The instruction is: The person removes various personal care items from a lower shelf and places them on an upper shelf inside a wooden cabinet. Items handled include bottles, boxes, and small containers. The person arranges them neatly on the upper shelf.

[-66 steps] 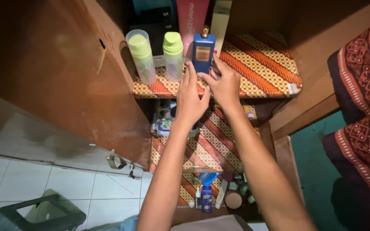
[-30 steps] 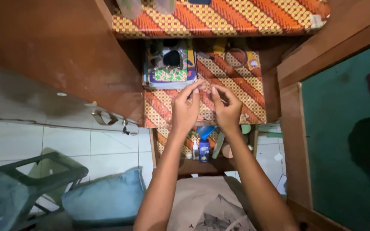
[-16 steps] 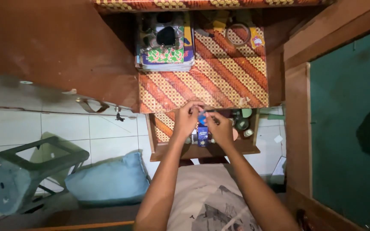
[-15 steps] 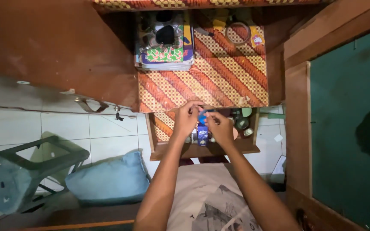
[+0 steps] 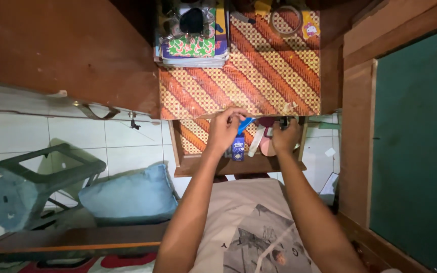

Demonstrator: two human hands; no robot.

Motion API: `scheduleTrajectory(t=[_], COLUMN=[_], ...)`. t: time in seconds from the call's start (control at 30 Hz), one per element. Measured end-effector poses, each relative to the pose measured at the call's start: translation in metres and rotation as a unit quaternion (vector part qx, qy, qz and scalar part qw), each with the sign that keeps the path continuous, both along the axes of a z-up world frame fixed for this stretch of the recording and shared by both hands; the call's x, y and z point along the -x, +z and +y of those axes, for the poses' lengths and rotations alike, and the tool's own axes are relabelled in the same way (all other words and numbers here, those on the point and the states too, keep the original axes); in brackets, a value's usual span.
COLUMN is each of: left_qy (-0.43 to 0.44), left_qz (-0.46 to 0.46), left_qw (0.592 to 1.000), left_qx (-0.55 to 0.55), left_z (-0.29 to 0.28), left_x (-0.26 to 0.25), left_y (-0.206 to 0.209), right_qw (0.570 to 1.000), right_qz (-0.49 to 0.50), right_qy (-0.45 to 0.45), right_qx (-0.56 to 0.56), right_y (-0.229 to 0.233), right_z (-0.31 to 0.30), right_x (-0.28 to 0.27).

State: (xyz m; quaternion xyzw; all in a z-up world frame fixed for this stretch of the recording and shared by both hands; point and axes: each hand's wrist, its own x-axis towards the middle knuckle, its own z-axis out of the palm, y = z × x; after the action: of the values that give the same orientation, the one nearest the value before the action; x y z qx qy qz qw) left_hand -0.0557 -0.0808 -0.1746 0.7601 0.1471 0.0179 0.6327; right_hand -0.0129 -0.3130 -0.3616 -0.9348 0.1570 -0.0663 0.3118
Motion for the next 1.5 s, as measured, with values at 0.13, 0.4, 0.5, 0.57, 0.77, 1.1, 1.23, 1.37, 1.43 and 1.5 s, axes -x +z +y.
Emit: scheduleTrajectory(t=[0.13, 0.4, 0.5, 0.57, 0.77, 1.1, 1.23, 1.37, 1.43, 1.5], left_qy=[-0.007, -0.009, -0.019, -0.022, -0.038, -0.072, -0.072, -0.016, 0.007, 0.018], left_qz=[-0.017, -0.05, -0.038, -0.038, -0.016, 0.313, 0.294, 0.253, 0.226, 0.207], left_qw=[1.0, 0.999, 0.999, 0.999, 0.999, 0.925, 0.932, 0.955, 0.963, 0.974], left_qx=[-0.007, -0.016, -0.028, -0.015, -0.015, -0.204, -0.201, -0.153, -0.146, -0.088], left_z=[0.003, 0.005, 0.003, 0.003, 0.003, 0.018, 0.036, 0.072, 0.085, 0.095], left_x=[0.0, 0.001, 0.003, 0.002, 0.002, 0.006, 0.012, 0.005, 0.003, -0.002], left_y=[0.003, 0.022, 0.025, 0.024, 0.007, -0.018, 0.041, 0.035, 0.025, 0.007], right_qw=[0.995, 0.978, 0.962, 0.958, 0.868, 0.732, 0.708, 0.675, 0.668, 0.611], right_qz=[0.093, 0.192, 0.258, 0.271, 0.409, 0.542, 0.543, 0.544, 0.535, 0.529], right_qy=[0.031, 0.068, 0.082, 0.087, 0.027, 0.211, 0.203, 0.222, 0.227, 0.298], right_qx=[0.0, 0.048, -0.016, -0.037, -0.279, -0.356, -0.403, -0.447, -0.464, -0.507], right_y=[-0.001, 0.0, 0.052, 0.061, 0.092, 0.186, 0.185, 0.219, 0.24, 0.252], right_z=[-0.007, -0.018, -0.007, 0.005, 0.037, 0.084, 0.089, 0.098, 0.105, 0.11], right_x=[-0.007, -0.017, -0.015, -0.004, 0.023, 0.021, 0.03, 0.026, 0.023, 0.017])
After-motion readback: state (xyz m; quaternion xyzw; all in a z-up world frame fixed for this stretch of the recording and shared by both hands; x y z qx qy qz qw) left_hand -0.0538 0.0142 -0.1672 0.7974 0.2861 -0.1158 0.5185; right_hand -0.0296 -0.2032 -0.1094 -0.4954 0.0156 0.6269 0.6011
